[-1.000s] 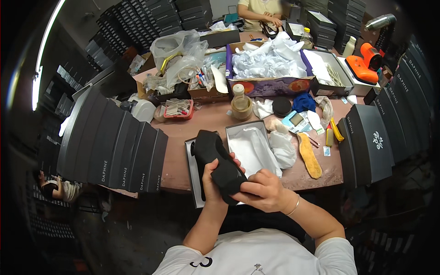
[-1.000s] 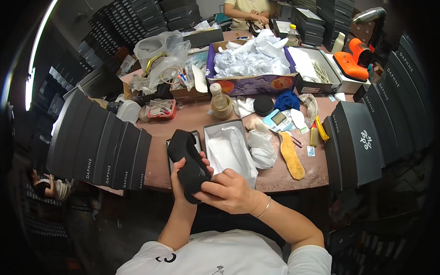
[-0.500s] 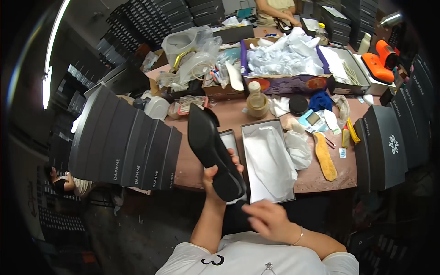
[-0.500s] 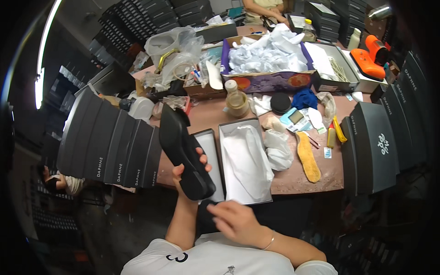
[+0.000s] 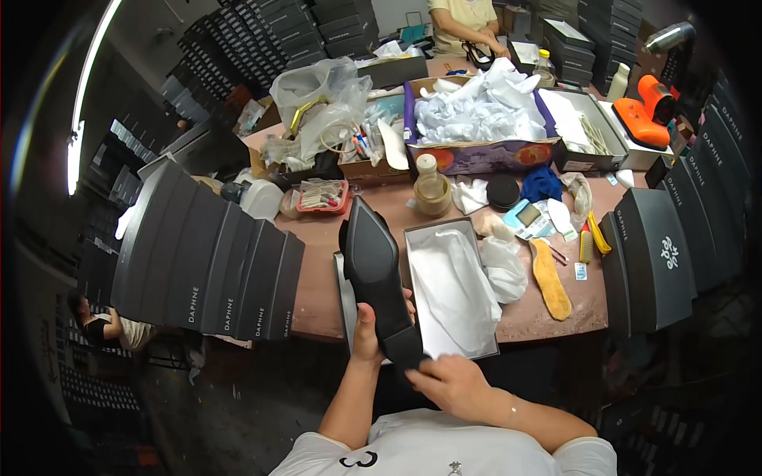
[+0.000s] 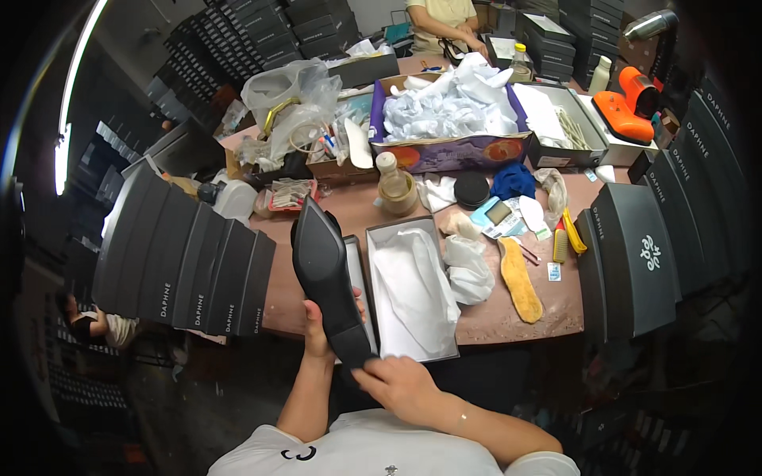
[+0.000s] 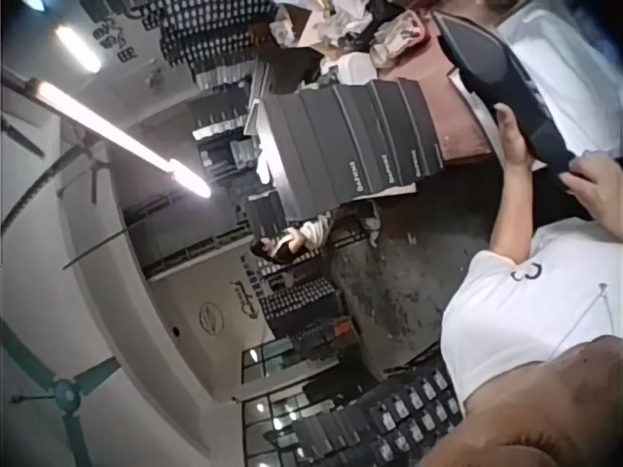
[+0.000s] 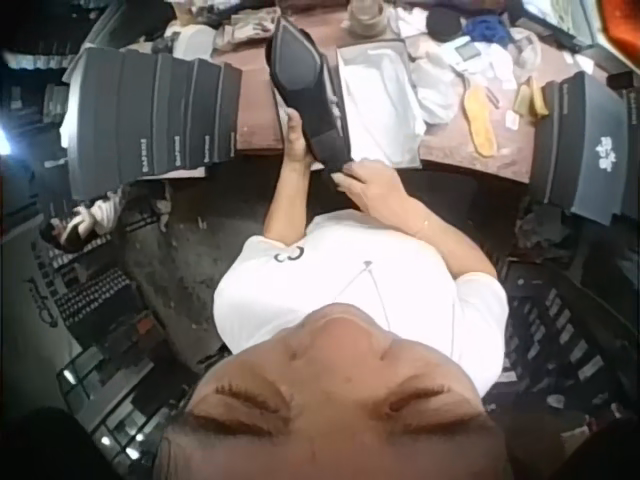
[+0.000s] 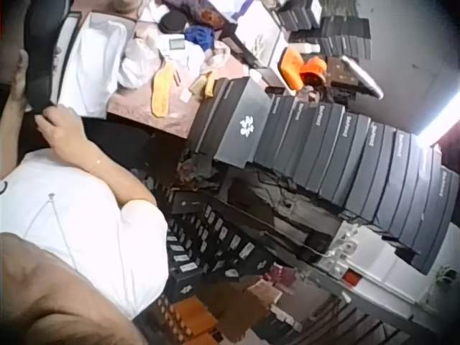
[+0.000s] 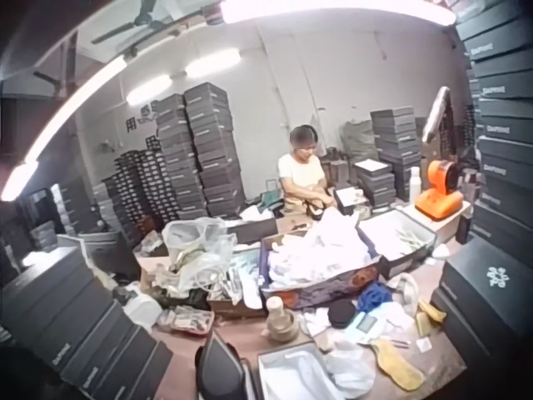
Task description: The person is cleaning high-heeled shoes with a cloth and brush before carefully wrapping them in tissue paper and placing them into shoe boxes.
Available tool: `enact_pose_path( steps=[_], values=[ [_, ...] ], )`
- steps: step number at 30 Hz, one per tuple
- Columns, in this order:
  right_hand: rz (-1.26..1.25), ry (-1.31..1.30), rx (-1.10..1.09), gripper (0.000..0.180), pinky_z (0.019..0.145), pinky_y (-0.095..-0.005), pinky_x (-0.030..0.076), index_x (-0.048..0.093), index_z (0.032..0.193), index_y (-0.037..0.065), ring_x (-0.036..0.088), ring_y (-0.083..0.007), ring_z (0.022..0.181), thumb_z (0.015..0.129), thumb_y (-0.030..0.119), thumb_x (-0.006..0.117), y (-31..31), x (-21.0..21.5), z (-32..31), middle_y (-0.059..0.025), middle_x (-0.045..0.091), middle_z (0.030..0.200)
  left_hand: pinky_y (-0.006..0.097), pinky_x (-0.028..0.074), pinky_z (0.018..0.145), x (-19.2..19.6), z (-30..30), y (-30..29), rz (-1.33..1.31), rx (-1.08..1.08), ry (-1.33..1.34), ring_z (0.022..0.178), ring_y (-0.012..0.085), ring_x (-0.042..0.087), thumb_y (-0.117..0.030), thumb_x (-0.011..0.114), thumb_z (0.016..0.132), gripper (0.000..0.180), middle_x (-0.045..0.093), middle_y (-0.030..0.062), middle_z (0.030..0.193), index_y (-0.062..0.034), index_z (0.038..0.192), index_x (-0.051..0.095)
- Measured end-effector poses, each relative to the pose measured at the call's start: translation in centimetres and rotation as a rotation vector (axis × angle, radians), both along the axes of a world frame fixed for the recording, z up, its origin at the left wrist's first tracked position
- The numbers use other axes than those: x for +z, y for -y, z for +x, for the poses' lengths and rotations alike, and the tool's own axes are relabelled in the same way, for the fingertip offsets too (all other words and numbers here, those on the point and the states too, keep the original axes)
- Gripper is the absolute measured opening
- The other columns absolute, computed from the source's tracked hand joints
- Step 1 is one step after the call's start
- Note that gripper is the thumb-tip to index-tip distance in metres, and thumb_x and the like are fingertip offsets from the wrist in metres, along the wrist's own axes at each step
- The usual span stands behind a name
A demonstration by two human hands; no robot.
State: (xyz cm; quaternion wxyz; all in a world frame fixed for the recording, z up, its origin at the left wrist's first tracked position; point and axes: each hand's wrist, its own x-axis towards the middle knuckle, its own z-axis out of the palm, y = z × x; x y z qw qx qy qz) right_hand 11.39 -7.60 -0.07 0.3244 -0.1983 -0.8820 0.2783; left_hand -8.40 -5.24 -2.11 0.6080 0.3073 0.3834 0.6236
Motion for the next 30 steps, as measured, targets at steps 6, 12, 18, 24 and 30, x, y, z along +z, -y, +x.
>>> enact_pose_path(
  steps=[6, 12, 18, 24, 30],
  values=[
    [0.104, -0.180, -0.143, 0.044, 0.062, -0.0347, 0.045, 0.064, 0.115, 0.008, 0.058, -0.0232, 0.073, 0.072, 0.009, 0.073, -5.3, 3.5, 2.2, -0.0077, 0.061, 0.096, 0.028, 0.053, 0.074, 0.0, 0.5, 0.7, -0.112, -0.201, 0.104, 0.084, 0.0161, 0.063, -0.084, 0.036, 0.076, 0.101, 0.063, 0.0102, 0.095, 0.0051, 0.122, 0.049],
    [0.281, -0.218, -0.316, 0.029, 0.051, -0.0326, 0.045, 0.068, 0.100, 0.009, 0.057, -0.0236, 0.061, 0.072, 0.006, 0.068, -11.1, 0.5, 1.2, -0.0056, 0.058, 0.074, 0.034, 0.051, 0.090, -4.1, 1.1, 2.8, -0.082, -0.649, 0.137, 0.106, 0.0218, 0.060, -0.079, 0.043, 0.079, 0.094, 0.059, 0.0124, 0.118, 0.0014, 0.129, 0.046],
    [0.247, -0.134, -0.179, 0.024, 0.051, -0.0346, 0.047, 0.067, 0.099, 0.008, 0.058, -0.0239, 0.061, 0.075, 0.008, 0.066, -6.7, -0.1, 1.0, -0.0058, 0.055, 0.069, 0.031, 0.052, 0.073, -4.1, 3.1, 4.2, -0.181, -0.370, 0.079, 0.080, 0.0210, 0.062, -0.056, 0.069, 0.074, 0.079, 0.061, 0.0138, 0.096, 0.0040, 0.122, 0.049],
    [0.192, -0.159, -0.217, 0.020, 0.052, -0.0367, 0.049, 0.065, 0.097, 0.008, 0.059, -0.0242, 0.062, 0.077, 0.008, 0.066, -7.4, -0.8, 1.1, -0.0064, 0.053, 0.068, 0.033, 0.052, 0.073, -3.6, 3.3, 3.3, -0.199, -0.498, 0.068, 0.082, 0.0236, 0.063, -0.030, 0.071, 0.064, 0.069, 0.062, 0.0149, 0.097, 0.0024, 0.121, 0.050],
    [0.098, -0.107, -0.701, 0.016, 0.069, -0.0390, 0.050, 0.067, 0.096, 0.007, 0.061, -0.0300, 0.081, 0.081, 0.011, 0.066, -22.7, -5.8, 5.7, -0.0092, 0.060, 0.088, 0.032, 0.051, 0.079, -2.2, 4.0, 1.3, -0.197, -0.507, 0.080, 0.091, 0.0225, 0.061, -0.034, 0.074, 0.064, 0.074, 0.059, 0.0142, 0.104, 0.0045, 0.122, 0.050]
  ],
)
